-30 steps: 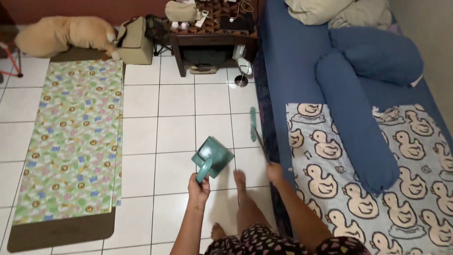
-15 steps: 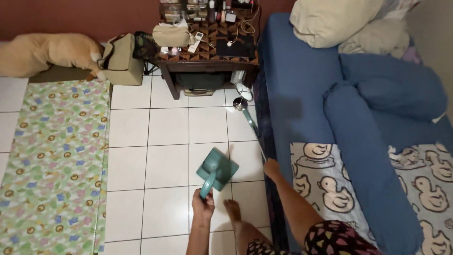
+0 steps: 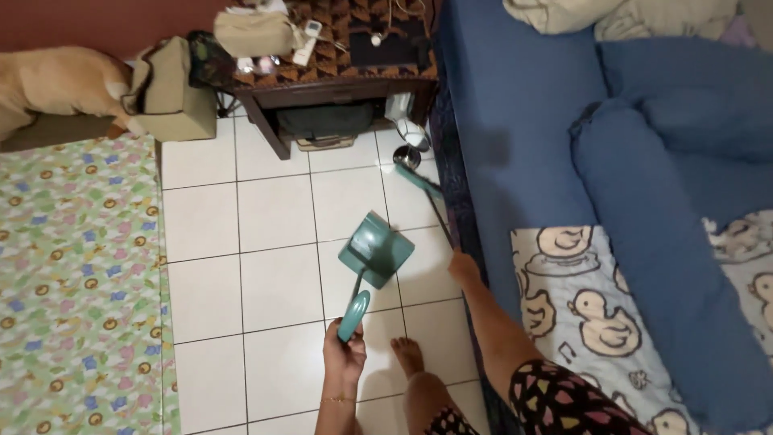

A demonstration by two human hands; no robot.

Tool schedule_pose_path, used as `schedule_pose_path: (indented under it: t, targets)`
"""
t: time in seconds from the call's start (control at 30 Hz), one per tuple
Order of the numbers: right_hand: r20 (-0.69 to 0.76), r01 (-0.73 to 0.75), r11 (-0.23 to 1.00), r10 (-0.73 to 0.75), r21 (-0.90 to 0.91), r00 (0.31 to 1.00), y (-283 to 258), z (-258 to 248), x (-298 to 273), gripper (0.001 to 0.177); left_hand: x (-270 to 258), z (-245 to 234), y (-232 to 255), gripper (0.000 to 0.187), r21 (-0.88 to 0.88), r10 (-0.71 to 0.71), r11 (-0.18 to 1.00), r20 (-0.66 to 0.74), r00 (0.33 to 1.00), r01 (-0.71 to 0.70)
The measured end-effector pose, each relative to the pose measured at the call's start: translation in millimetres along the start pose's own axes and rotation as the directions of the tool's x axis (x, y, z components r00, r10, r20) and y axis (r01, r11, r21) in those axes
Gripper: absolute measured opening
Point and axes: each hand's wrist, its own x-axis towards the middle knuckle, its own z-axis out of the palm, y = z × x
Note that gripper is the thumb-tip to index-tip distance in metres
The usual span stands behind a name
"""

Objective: The person mops a tiled floor with a string mop, then sweeps the same area with a broom and dustpan. They move around furniture and a bed to clean the entire visible floor space.

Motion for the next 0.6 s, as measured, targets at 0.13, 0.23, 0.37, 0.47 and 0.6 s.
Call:
schedule_pose_path:
  t: [0.13,0.23,0.37,0.47,0.6]
  targets:
    - [-0.011,-0.066,0.991,0.068,0.117,0.998,21,52,-8,0.046,8,-23,4,0.008,0.022,-0.056,0.998,0.046,0.997,0.055]
    - [0.013,-0.11,0.978,0.109,0.179,0.994,15,70,-39,0.052,8,-35,11,0.008,0.043,-0.08,0.996,0.058,0.995,0.077]
    - [0.148,-0.26,0.927,0.227,0.269,0.963,22,78,-114,0.065,-7,-51,16,0.011,0.097,-0.076,0.993,0.018,0.997,0.074]
    - [0.096,-0.189,0.947,0.169,0.261,0.981,87,171,-103,0.061,-33,-55,26,0.007,0.109,-0.101,0.989,0.008,0.995,0.1]
    - [0.028,0.275,0.748,-0.325,-0.604,0.945,99,249,-135,0.02,-53,-69,33,0.009,0.147,-0.118,0.982,0.003,0.993,0.116]
